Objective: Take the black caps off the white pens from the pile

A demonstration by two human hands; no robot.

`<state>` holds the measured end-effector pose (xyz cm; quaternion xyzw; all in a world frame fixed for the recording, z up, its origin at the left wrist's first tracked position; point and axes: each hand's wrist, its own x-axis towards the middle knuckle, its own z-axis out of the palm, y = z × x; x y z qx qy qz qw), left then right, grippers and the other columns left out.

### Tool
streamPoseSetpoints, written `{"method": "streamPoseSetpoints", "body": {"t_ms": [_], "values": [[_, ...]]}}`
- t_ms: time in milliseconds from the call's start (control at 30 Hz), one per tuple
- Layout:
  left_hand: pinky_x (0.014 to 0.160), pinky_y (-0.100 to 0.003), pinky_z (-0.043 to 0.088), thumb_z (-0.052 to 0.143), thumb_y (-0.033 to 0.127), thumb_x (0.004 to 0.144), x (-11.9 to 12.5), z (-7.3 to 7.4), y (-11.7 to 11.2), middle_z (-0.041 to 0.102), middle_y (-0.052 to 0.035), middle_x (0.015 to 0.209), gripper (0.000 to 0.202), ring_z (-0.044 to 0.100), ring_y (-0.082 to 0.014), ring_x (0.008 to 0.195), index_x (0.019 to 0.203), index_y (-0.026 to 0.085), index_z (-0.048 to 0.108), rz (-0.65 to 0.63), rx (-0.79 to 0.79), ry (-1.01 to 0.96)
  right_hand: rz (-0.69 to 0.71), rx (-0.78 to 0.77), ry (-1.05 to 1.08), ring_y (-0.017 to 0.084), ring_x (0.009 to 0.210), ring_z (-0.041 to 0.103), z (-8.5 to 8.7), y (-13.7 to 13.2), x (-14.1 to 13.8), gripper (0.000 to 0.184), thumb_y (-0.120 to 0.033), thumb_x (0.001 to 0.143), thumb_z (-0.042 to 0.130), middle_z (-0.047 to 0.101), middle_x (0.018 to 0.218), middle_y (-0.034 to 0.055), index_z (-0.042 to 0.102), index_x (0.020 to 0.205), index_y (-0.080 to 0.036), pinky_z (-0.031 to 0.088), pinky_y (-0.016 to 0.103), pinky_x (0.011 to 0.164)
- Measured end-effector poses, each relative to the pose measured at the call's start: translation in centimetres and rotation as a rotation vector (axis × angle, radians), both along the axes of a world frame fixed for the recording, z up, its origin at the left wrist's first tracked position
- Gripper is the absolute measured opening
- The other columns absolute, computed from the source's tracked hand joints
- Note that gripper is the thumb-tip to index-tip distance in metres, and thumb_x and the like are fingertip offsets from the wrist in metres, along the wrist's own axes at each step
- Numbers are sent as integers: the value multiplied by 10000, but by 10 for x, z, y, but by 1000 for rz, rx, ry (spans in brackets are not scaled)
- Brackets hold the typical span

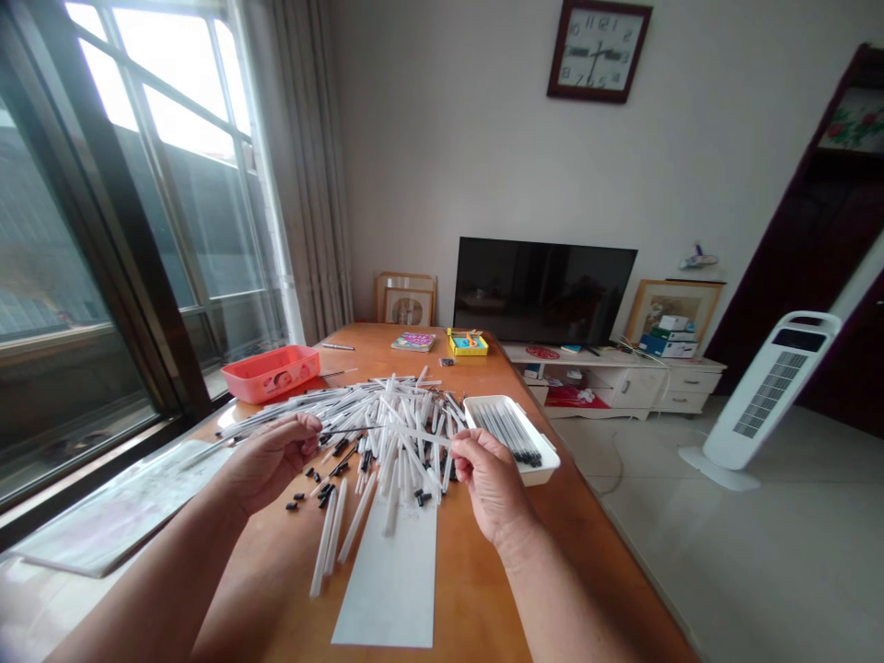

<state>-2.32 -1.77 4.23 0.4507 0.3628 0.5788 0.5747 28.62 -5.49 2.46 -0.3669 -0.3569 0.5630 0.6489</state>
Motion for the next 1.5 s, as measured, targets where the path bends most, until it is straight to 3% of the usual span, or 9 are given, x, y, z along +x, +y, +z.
{"method": "streamPoseSetpoints", "body": {"t_ms": [867,1167,1300,1500], "values": [[565,-215,370,736,225,710,5,0,-5,551,19,647,105,474,-81,571,753,151,676,-126,-72,150,126,-27,-101,92,567,422,4,-6,-5,87,-199,686,706,566,673,-6,646,740,-166,305,230,514],[588,-220,388,783,270,721,36,-5,-8,623,-9,722,198,520,-101,616,818,165,647,-102,10,176,334,-33,-382,121,647,529,-6,-16,-24,225,-291,733,739,640,733,4,677,913,-170,403,265,622],[608,-233,396,794,316,713,45,-7,-9,662,-32,744,234,536,-113,627,852,155,697,-39,18,208,304,7,-541,121,627,520,-12,-15,-27,235,-310,749,728,632,716,-9,688,936,-174,402,271,621],[711,-279,438,768,350,732,46,-6,-15,738,-107,940,363,621,-171,771,1045,167,759,-88,-7,248,289,35,-590,134,651,551,-16,-13,-28,184,-306,756,711,664,730,1,703,881,-173,421,275,646]]}}
